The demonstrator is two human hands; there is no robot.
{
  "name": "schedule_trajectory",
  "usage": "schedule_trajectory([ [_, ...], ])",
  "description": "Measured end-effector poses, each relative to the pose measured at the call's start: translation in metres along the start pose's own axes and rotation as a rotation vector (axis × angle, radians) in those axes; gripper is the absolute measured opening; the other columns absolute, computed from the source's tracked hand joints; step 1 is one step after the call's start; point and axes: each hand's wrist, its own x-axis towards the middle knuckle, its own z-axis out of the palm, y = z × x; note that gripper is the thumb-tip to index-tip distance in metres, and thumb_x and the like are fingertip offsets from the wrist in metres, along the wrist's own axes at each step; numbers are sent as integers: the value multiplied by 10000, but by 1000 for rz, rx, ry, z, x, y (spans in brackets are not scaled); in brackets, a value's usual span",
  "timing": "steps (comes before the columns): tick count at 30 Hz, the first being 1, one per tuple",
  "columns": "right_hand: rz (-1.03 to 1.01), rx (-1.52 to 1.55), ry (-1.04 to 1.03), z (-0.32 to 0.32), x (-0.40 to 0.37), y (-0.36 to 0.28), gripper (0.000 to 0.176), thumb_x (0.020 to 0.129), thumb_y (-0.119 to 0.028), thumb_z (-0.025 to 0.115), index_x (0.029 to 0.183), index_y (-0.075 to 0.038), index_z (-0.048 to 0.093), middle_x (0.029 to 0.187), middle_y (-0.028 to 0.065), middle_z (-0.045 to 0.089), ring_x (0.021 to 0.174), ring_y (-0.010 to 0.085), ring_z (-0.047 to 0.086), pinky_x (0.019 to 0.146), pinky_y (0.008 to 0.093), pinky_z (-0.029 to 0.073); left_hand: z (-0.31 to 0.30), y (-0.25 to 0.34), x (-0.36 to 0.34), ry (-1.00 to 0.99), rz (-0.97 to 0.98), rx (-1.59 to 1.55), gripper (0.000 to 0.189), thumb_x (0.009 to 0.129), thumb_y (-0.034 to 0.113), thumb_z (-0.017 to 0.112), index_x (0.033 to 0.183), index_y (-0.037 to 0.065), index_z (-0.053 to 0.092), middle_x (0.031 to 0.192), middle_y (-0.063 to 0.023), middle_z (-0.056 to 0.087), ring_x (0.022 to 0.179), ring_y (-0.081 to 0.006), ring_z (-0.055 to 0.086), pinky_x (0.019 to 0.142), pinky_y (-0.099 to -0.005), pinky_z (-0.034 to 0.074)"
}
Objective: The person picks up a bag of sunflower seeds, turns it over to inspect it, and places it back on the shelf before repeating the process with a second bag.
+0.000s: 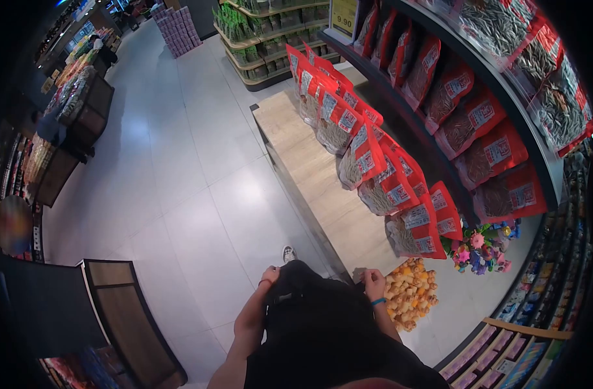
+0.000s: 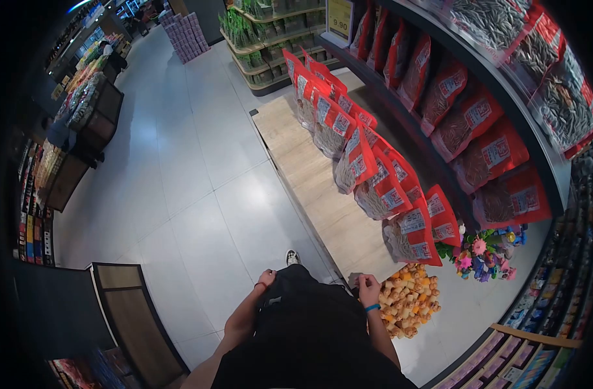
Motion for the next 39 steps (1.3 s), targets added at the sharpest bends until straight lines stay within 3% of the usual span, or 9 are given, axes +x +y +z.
schedule_trajectory([
  [6,169,-131,-211,22,34,-18,216,950,-206,593,905,5,604,826,90,685,729,150,669,619,265,530,-96,66,-1,-241,351,315,410,914,379,517,1094,38,656,1075,-231,657,1049,-394,610,935,-447,470],
  [10,288,-113,-238,29,44,2,246,950,-215,592,848,9,606,807,113,679,679,190,683,584,289,547,-224,205,-74,144,757,-447,343,1005,288,466,1004,-14,628,878,-126,686,804,-208,657,749,-319,508],
  [16,520,-60,-173,31,57,5,390,967,-328,550,789,15,602,766,144,681,600,232,679,507,313,541,-361,339,-265,-406,1790,-1082,736,948,641,323,899,-47,580,820,-164,621,722,-243,591,631,-345,461],
  [20,631,-55,-102,32,63,-4,454,954,-395,556,747,8,589,758,157,684,563,230,658,488,319,526,-380,383,-338,-448,1962,-1351,646,949,561,445,835,-49,624,770,-174,635,569,-274,576,508,-365,439],
  [22,647,-87,-61,60,56,-50,480,945,-406,554,698,5,577,723,178,678,517,233,627,464,317,504,-385,400,-333,-464,2430,-1468,443,907,365,605,737,-40,661,698,-135,605,491,-202,509,400,-296,335],
  [27,637,-95,44,53,67,-20,468,894,-380,588,642,13,562,676,191,666,484,237,615,436,321,490,-411,383,-291,-660,2108,-1317,200,897,98,639,741,-26,626,707,-139,637,512,-211,553,426,-269,370],
  [31,445,-204,72,50,50,-30,474,881,-380,615,646,29,570,647,198,656,464,242,608,429,328,486,-420,368,-293,118,2281,-1069,114,767,85,680,831,-7,658,831,-135,652,602,-238,587,505,-295,458],
  [34,655,-126,157,47,69,1,492,885,-421,620,650,9,580,645,172,668,463,233,616,443,328,501,-439,383,-284,687,2049,-87,379,717,59,661,1096,57,639,872,-69,636,715,-228,618,554,-331,483],
  [39,642,-103,166,47,70,6,494,876,-443,624,654,-3,599,648,157,671,494,200,633,478,312,519,-360,384,-126,81,1684,126,214,912,113,534,1089,31,622,972,-111,640,922,-283,610,806,-358,484],
])
